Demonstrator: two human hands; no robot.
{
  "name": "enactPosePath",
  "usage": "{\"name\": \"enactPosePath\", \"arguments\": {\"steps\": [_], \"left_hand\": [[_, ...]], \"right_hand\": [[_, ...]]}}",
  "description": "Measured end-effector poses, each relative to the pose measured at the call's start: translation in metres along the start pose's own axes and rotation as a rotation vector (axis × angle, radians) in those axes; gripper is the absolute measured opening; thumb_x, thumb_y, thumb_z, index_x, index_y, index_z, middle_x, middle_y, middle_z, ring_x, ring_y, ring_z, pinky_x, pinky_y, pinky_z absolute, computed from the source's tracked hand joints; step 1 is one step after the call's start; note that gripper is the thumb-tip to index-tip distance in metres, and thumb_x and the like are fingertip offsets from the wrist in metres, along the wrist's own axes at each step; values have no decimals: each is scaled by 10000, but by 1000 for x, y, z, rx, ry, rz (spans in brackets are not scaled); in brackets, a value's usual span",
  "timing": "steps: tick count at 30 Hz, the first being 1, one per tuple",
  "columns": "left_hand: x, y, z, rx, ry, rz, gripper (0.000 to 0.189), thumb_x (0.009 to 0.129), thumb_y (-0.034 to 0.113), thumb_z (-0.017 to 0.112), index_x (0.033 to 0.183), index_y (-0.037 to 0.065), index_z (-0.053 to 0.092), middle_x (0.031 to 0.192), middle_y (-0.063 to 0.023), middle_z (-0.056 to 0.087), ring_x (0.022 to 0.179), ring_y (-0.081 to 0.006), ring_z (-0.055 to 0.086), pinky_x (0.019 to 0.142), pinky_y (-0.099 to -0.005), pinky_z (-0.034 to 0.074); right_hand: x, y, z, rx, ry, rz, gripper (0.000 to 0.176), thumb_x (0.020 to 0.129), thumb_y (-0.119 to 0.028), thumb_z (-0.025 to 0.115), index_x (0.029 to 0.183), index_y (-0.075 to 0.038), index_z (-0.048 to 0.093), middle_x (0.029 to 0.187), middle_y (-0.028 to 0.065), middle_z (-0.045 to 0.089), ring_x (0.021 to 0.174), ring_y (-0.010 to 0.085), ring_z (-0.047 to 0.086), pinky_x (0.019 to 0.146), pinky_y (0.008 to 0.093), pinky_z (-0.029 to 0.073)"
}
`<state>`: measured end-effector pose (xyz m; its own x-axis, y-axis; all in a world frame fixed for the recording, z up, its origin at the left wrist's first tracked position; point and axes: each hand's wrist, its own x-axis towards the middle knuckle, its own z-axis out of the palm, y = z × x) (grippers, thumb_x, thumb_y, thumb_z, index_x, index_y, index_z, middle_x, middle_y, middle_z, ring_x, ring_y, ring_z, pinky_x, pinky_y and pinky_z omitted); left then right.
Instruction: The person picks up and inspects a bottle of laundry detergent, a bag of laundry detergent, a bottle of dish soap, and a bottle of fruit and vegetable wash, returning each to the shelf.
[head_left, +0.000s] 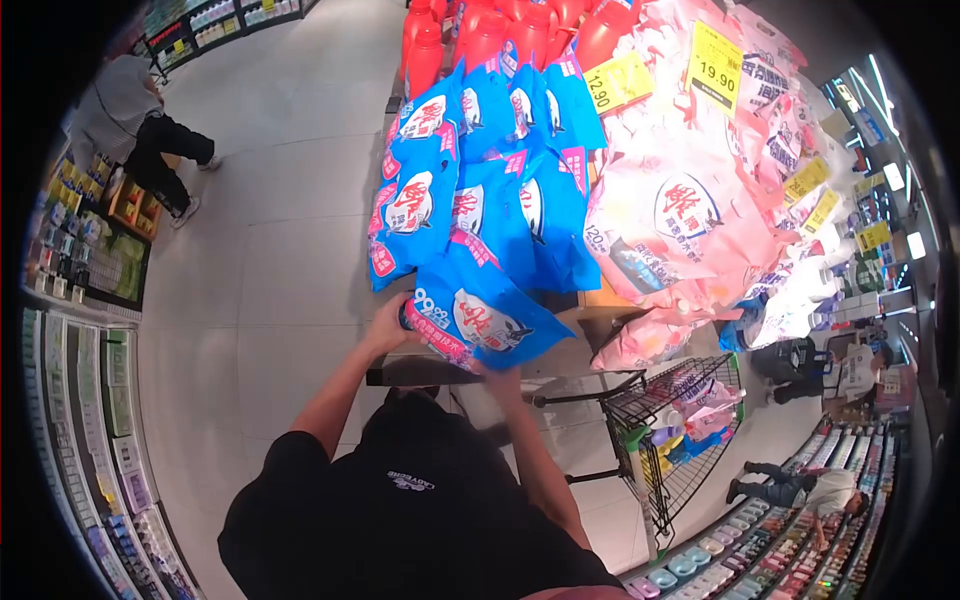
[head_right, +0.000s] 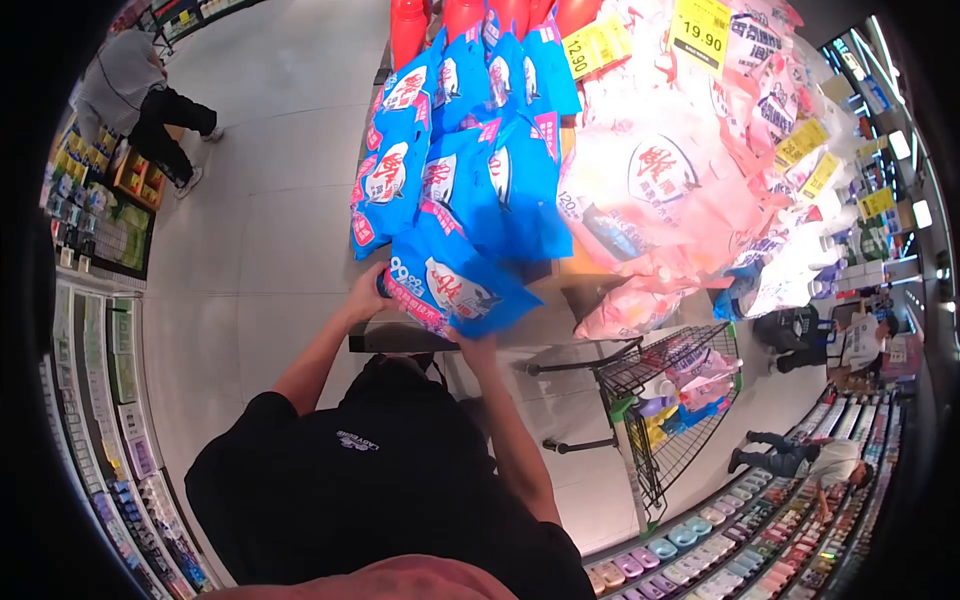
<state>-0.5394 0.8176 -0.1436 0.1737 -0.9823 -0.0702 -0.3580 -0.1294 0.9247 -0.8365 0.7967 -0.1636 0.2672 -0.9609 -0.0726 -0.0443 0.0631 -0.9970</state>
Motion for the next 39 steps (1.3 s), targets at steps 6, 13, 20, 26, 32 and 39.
{"name": "enactPosePath", "arguments": {"steps": [6,13,20,26,32,39], "left_hand": [[-39,84,27,-239,-182,55,1063,552,133,1014,1469,8,491,1173,-98,674,1134,-242,653,1046,-384,492],[-26,127,99,-769,-905,-184,802,776,141,920,1448,-16,510,1368,-106,653,1262,-201,612,1121,-395,465],[-38,136,126,-971,-1128,-380,783,818,268,904,1441,-5,517,1346,-119,666,1248,-215,628,1086,-389,496],[-49,174,122,-746,-936,-354,616,847,202,858,1358,-12,588,1261,-134,707,1122,-217,693,1026,-384,537],[-49,173,118,-881,-825,-353,643,849,213,855,1378,-5,562,1278,-147,693,1147,-248,690,1034,-409,539],[-62,199,126,-1248,-726,-344,631,880,250,824,1392,15,541,1290,-131,682,1160,-245,685,1026,-407,543]], "right_hand": [[-74,-62,-64,5,232,63,601,800,-57,882,1318,11,584,1199,78,673,1075,163,648,878,321,555],[-126,-156,-109,-65,559,-45,355,894,-170,826,1155,0,658,977,49,706,799,116,655,669,254,519],[-166,-185,-109,-255,781,114,420,953,-334,785,1137,30,684,954,68,723,852,128,650,785,305,514],[-174,-180,-111,-191,776,185,457,953,-366,780,1144,38,684,961,68,722,887,134,635,828,314,507],[-212,-156,-178,61,179,45,1077,853,-477,827,1612,22,247,1399,182,604,1272,281,608,1076,395,467],[-194,-115,-146,342,163,-133,884,859,-335,795,1567,-44,352,1516,130,525,1399,319,512,1174,529,402]]}}
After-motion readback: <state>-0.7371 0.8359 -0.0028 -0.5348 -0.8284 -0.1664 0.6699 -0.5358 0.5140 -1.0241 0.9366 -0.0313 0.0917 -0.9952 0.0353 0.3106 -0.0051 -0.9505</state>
